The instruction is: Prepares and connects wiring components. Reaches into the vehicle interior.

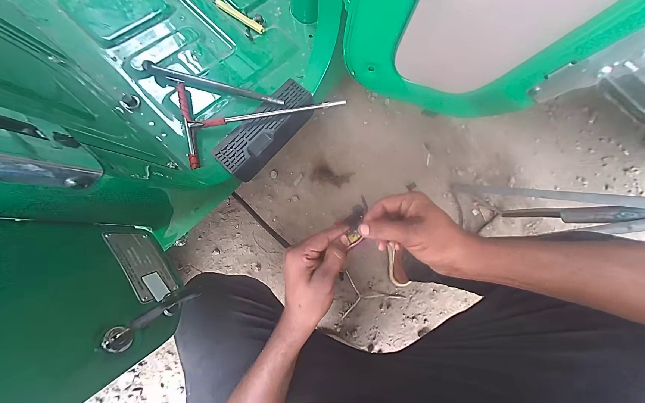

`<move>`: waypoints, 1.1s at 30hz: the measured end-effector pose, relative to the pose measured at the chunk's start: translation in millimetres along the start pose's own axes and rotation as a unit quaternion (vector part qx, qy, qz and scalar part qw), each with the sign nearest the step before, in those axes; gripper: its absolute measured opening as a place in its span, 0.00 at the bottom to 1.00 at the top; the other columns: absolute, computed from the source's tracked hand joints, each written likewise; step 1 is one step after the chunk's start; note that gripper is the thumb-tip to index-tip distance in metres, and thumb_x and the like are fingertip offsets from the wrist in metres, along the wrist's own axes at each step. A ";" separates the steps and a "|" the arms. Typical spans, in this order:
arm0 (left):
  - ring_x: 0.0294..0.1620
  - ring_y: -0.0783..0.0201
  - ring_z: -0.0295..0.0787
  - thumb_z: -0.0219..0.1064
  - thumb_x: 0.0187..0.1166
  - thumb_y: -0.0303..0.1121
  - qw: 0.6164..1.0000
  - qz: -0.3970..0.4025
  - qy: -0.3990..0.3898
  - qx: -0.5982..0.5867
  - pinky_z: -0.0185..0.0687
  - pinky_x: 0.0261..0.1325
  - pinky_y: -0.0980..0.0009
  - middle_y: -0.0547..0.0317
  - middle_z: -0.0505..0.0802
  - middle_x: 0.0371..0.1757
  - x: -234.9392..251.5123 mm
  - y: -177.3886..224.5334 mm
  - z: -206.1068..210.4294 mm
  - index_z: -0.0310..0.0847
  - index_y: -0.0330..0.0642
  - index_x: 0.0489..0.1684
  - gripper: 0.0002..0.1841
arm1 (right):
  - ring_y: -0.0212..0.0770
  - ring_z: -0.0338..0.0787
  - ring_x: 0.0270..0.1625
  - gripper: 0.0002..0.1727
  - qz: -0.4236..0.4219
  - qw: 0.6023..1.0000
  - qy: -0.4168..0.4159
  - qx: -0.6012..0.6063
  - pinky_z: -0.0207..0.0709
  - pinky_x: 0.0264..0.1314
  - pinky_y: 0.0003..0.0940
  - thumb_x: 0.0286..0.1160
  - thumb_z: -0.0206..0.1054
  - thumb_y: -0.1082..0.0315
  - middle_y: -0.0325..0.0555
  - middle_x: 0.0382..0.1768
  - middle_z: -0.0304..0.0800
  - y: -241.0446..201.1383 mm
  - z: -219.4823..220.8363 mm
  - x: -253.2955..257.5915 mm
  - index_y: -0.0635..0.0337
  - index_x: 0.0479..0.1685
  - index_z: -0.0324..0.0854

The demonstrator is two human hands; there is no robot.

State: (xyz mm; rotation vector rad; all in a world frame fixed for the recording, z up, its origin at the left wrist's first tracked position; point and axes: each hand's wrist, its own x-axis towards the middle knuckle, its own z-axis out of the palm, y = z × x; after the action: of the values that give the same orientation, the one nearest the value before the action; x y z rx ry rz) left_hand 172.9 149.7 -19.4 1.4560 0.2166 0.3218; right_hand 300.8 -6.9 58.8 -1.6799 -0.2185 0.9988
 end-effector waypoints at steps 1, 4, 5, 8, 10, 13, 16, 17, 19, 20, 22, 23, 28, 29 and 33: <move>0.30 0.72 0.89 0.62 0.83 0.27 0.998 0.020 0.004 0.060 0.87 0.35 0.73 0.59 0.96 0.36 0.7 -1.3 -1.3 0.94 0.36 0.50 0.12 | 0.30 0.80 0.24 0.05 -0.004 1.000 -0.001 0.017 0.73 0.28 0.20 0.75 0.73 0.74 0.45 0.22 0.86 -2.2 1.8 -0.9 0.66 0.32 0.88; 0.39 0.75 0.92 0.63 0.85 0.32 0.983 0.056 -0.004 0.174 0.90 0.45 0.74 0.65 0.97 0.39 3.1 -6.5 -2.8 0.95 0.44 0.51 0.12 | 0.27 0.73 0.22 0.08 0.006 0.998 -0.018 0.053 0.68 0.27 0.19 0.79 0.67 0.73 0.40 0.19 0.77 -3.8 2.3 -1.0 0.64 0.30 0.85; 0.38 0.76 0.91 0.63 0.85 0.33 0.980 0.060 -0.008 0.192 0.89 0.45 0.74 0.66 0.96 0.38 3.7 -8.3 -3.1 0.96 0.45 0.51 0.12 | 0.27 0.71 0.20 0.09 0.007 0.998 -0.022 0.061 0.66 0.25 0.19 0.80 0.66 0.72 0.39 0.18 0.74 -5.6 1.1 -0.1 0.63 0.29 0.84; 0.37 0.77 0.90 0.64 0.84 0.34 0.974 0.066 -0.018 0.216 0.87 0.44 0.77 0.67 0.95 0.36 3.0 -11.9 -3.2 0.96 0.45 0.48 0.12 | 0.27 0.67 0.16 0.10 0.003 0.995 -0.023 0.092 0.64 0.21 0.20 0.81 0.62 0.71 0.37 0.14 0.68 -16.0 -3.5 0.2 0.61 0.29 0.81; 0.38 0.77 0.89 0.65 0.84 0.35 0.971 0.071 -0.034 0.227 0.87 0.44 0.77 0.67 0.96 0.36 1.8 -13.5 -2.4 0.96 0.45 0.46 0.11 | 0.27 0.66 0.16 0.10 0.006 0.994 -0.015 0.105 0.64 0.20 0.20 0.81 0.62 0.71 0.37 0.15 0.67 -21.6 -5.7 0.4 0.60 0.30 0.81; 0.37 0.73 0.86 0.65 0.84 0.36 0.957 0.115 -0.056 0.260 0.81 0.45 0.74 0.65 0.95 0.34 -4.1 -13.0 1.1 0.97 0.45 0.43 0.12 | 0.28 0.66 0.16 0.10 -0.026 0.996 0.002 0.086 0.63 0.20 0.21 0.82 0.62 0.72 0.36 0.16 0.68 -17.3 -10.6 10.1 0.61 0.30 0.81; 0.37 0.66 0.82 0.64 0.84 0.36 0.937 0.179 -0.069 0.293 0.76 0.43 0.71 0.61 0.91 0.30 -7.5 -5.1 2.4 0.96 0.43 0.45 0.13 | 0.31 0.70 0.18 0.06 -0.105 0.994 -0.009 -0.017 0.64 0.20 0.21 0.82 0.66 0.73 0.41 0.19 0.74 -11.7 -16.2 21.7 0.64 0.35 0.82; 0.37 0.65 0.81 0.64 0.84 0.36 0.934 0.186 -0.069 0.298 0.76 0.43 0.70 0.61 0.90 0.30 -8.5 -3.3 2.4 0.96 0.42 0.45 0.13 | 0.32 0.75 0.20 0.06 -0.133 0.989 -0.018 -0.054 0.67 0.21 0.23 0.81 0.67 0.72 0.43 0.21 0.79 -12.1 -17.3 25.0 0.66 0.38 0.84; 0.38 0.66 0.82 0.62 0.85 0.36 0.938 0.179 -0.052 0.292 0.77 0.44 0.71 0.61 0.91 0.31 -9.7 -4.6 3.8 0.95 0.41 0.43 0.13 | 0.33 0.82 0.24 0.09 -0.139 0.987 -0.027 -0.082 0.74 0.24 0.24 0.85 0.65 0.70 0.45 0.26 0.88 -16.9 -19.3 29.4 0.67 0.43 0.87; 0.38 0.67 0.83 0.61 0.85 0.36 0.942 0.172 -0.042 0.285 0.78 0.44 0.72 0.61 0.91 0.32 -9.9 -6.9 4.1 0.94 0.41 0.43 0.14 | 0.33 0.83 0.24 0.12 -0.134 0.987 -0.025 -0.091 0.76 0.25 0.24 0.89 0.61 0.67 0.45 0.29 0.91 -19.6 -20.4 30.3 0.67 0.45 0.87; 0.39 0.68 0.83 0.60 0.86 0.36 0.950 0.159 -0.025 0.266 0.78 0.45 0.72 0.60 0.92 0.33 -9.4 -9.9 1.9 0.94 0.40 0.43 0.14 | 0.33 0.85 0.25 0.13 -0.142 0.983 -0.023 -0.118 0.77 0.26 0.25 0.91 0.58 0.67 0.45 0.33 0.94 -22.7 -22.1 28.8 0.65 0.48 0.88; 0.39 0.69 0.84 0.61 0.86 0.36 0.954 0.157 -0.018 0.256 0.78 0.45 0.72 0.61 0.92 0.33 -8.5 -10.0 0.4 0.94 0.40 0.43 0.14 | 0.33 0.86 0.26 0.10 -0.151 0.978 -0.034 -0.143 0.79 0.27 0.26 0.87 0.61 0.70 0.44 0.34 0.95 -22.6 -22.4 25.9 0.63 0.50 0.88; 0.37 0.71 0.82 0.61 0.86 0.34 0.975 0.140 -0.014 0.172 0.77 0.43 0.73 0.62 0.92 0.34 -9.4 -7.9 -2.3 0.93 0.38 0.42 0.13 | 0.24 0.91 0.39 0.12 -0.189 0.931 -0.118 -0.289 0.88 0.41 0.23 0.70 0.76 0.73 0.31 0.43 0.95 -1.4 -14.8 14.9 0.54 0.51 0.87; 0.37 0.71 0.84 0.62 0.86 0.32 0.985 0.123 -0.016 0.124 0.79 0.43 0.72 0.61 0.93 0.34 -10.3 -9.3 -2.3 0.92 0.37 0.42 0.12 | 0.24 0.91 0.40 0.12 -0.196 0.927 -0.120 -0.298 0.88 0.41 0.22 0.72 0.76 0.71 0.30 0.44 0.95 2.5 -13.8 14.8 0.53 0.52 0.87; 0.36 0.70 0.86 0.64 0.84 0.30 0.992 0.099 0.000 0.078 0.84 0.42 0.72 0.59 0.94 0.36 -10.8 -10.7 -2.3 0.92 0.34 0.44 0.11 | 0.23 0.89 0.35 0.09 -0.208 0.918 -0.108 -0.319 0.86 0.38 0.21 0.79 0.72 0.69 0.30 0.40 0.92 2.7 -12.3 14.7 0.53 0.53 0.80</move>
State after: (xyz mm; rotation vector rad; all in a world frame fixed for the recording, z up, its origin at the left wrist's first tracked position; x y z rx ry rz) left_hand 162.9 147.3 -30.8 1.6364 0.0997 0.4749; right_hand 317.7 -7.8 49.5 -1.9722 -1.1013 0.8250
